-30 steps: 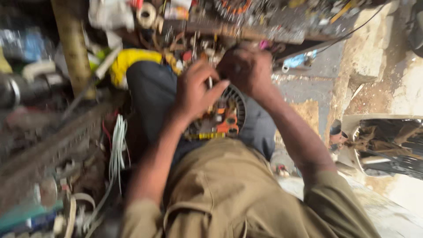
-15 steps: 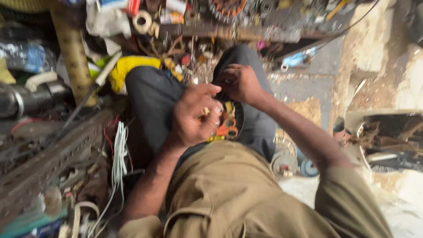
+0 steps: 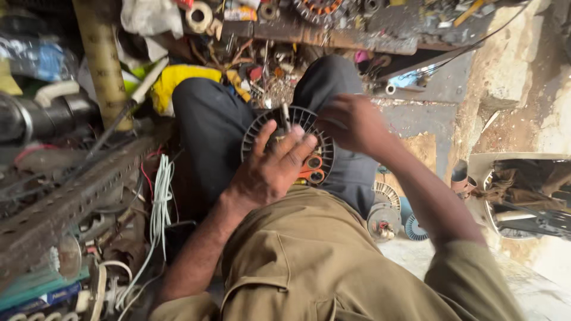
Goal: The person sits on the floor and winds copper wire around a motor stator core held in their lap. They repeatedly wrap the wire by hand, occasionally adjusting the stator's position to continue the winding process.
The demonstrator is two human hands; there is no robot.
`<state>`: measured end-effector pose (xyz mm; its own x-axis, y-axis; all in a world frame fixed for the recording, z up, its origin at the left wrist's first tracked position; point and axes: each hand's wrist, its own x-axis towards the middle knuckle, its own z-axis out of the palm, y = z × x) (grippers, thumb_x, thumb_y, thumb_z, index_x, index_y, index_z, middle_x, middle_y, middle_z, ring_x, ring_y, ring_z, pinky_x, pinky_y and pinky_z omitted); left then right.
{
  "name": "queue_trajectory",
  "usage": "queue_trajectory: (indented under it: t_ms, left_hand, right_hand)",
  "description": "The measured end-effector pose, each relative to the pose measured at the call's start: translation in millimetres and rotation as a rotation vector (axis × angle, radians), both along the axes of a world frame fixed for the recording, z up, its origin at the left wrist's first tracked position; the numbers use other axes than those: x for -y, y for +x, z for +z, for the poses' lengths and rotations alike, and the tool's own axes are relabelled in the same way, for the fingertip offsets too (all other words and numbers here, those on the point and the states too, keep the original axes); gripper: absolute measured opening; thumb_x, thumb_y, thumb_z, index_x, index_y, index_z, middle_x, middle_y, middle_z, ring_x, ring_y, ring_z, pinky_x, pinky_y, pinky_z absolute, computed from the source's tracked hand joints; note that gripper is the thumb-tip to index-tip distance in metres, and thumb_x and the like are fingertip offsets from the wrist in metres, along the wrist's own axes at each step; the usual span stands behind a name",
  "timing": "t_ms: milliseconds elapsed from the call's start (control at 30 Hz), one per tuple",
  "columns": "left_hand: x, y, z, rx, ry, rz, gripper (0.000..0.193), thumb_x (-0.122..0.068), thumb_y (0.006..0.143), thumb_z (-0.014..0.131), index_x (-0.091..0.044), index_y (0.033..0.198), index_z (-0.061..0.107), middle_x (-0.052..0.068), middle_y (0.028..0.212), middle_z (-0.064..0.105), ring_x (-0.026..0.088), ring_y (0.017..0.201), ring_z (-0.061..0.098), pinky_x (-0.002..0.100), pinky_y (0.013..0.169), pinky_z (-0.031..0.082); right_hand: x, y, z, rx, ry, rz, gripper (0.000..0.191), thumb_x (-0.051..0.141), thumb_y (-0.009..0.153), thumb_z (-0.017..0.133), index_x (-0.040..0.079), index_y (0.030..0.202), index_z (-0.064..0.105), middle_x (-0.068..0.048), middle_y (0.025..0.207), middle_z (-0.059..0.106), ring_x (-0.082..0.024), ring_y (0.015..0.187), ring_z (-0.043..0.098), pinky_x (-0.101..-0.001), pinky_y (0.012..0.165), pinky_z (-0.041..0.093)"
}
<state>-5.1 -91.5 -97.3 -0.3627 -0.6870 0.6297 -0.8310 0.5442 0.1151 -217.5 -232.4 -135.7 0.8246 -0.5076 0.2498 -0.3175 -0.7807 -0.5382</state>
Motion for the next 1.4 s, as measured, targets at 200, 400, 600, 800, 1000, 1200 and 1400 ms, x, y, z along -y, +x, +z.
queue_trajectory:
  t_ms: [200, 400, 600, 800, 1000, 1200, 1400]
  left_hand:
    - [55.0, 26.5, -17.3, -0.730, 0.526, 0.143, 0.024, -0.014, 0.089, 0.087, -0.001, 0.090, 0.068, 0.013, 0.098, 0.068, 0.027, 0.096, 0.067, 0.037, 0.078, 0.054]
    - [51.8, 40.3, -11.4, -0.796, 0.919, -0.084, 0.009, -0.010, 0.092, 0.075, -0.004, 0.099, 0.076, 0.009, 0.098, 0.074, 0.021, 0.092, 0.073, 0.035, 0.082, 0.057]
    - [0.6, -4.6, 4.0, -0.043, 0.098, 0.008, 0.017, -0.010, 0.087, 0.072, 0.003, 0.098, 0.075, 0.012, 0.125, 0.063, 0.032, 0.114, 0.065, 0.058, 0.094, 0.050]
    - [54.9, 26.0, -16.9, -0.788, 0.701, 0.191, 0.022, -0.016, 0.088, 0.085, -0.001, 0.090, 0.069, 0.013, 0.098, 0.066, 0.027, 0.096, 0.068, 0.036, 0.083, 0.054]
    - [67.4, 49.3, -27.9, -0.903, 1.028, -0.172, 0.008, -0.013, 0.091, 0.077, -0.006, 0.095, 0.074, 0.009, 0.098, 0.074, 0.024, 0.095, 0.071, 0.035, 0.084, 0.057]
    - [22.2, 4.7, -14.2, -0.492, 0.416, -0.071, 0.021, -0.010, 0.089, 0.074, -0.005, 0.109, 0.076, 0.013, 0.138, 0.059, 0.041, 0.134, 0.050, 0.051, 0.114, 0.043]
    - [-20.5, -5.1, -6.0, -0.229, 0.379, 0.016, 0.010, -0.013, 0.094, 0.070, -0.005, 0.099, 0.073, 0.015, 0.152, 0.052, 0.046, 0.145, 0.042, 0.068, 0.120, 0.032]
  right_hand:
    - [28.2, 44.7, -11.0, 0.088, 0.169, -0.167, 0.014, 0.022, 0.085, 0.083, 0.010, 0.090, 0.077, -0.012, 0.084, 0.072, -0.030, 0.072, 0.068, -0.0376, 0.064, 0.053]
    - [-46.9, 12.7, 60.0, -0.115, 0.001, 0.262, 0.016, 0.011, 0.076, 0.068, 0.015, 0.091, 0.072, -0.010, 0.090, 0.069, -0.026, 0.068, 0.065, -0.0403, 0.059, 0.052]
    - [-3.1, 11.3, 10.4, 0.000, 0.133, -0.062, 0.010, 0.020, 0.085, 0.079, 0.011, 0.088, 0.076, -0.007, 0.077, 0.066, -0.024, 0.069, 0.065, -0.0397, 0.060, 0.052]
    - [18.4, 44.0, 0.5, 0.214, -0.013, -0.129, 0.006, 0.017, 0.088, 0.080, 0.012, 0.089, 0.076, -0.005, 0.081, 0.068, -0.025, 0.073, 0.066, -0.0392, 0.064, 0.052]
    - [-12.3, 22.1, 61.4, -0.214, -0.277, -0.055, 0.008, 0.018, 0.083, 0.082, 0.022, 0.089, 0.084, -0.005, 0.070, 0.066, -0.024, 0.058, 0.061, -0.0384, 0.051, 0.046]
    - [2.1, -49.4, 92.9, 0.213, 0.066, -0.190, 0.013, 0.007, 0.089, 0.088, 0.010, 0.091, 0.075, -0.003, 0.082, 0.072, -0.011, 0.065, 0.062, -0.0267, 0.057, 0.046]
    - [9.4, -63.6, 45.7, 0.234, 0.287, -0.053, 0.022, 0.012, 0.084, 0.088, 0.005, 0.078, 0.068, -0.004, 0.076, 0.074, -0.011, 0.057, 0.054, -0.0291, 0.053, 0.040]
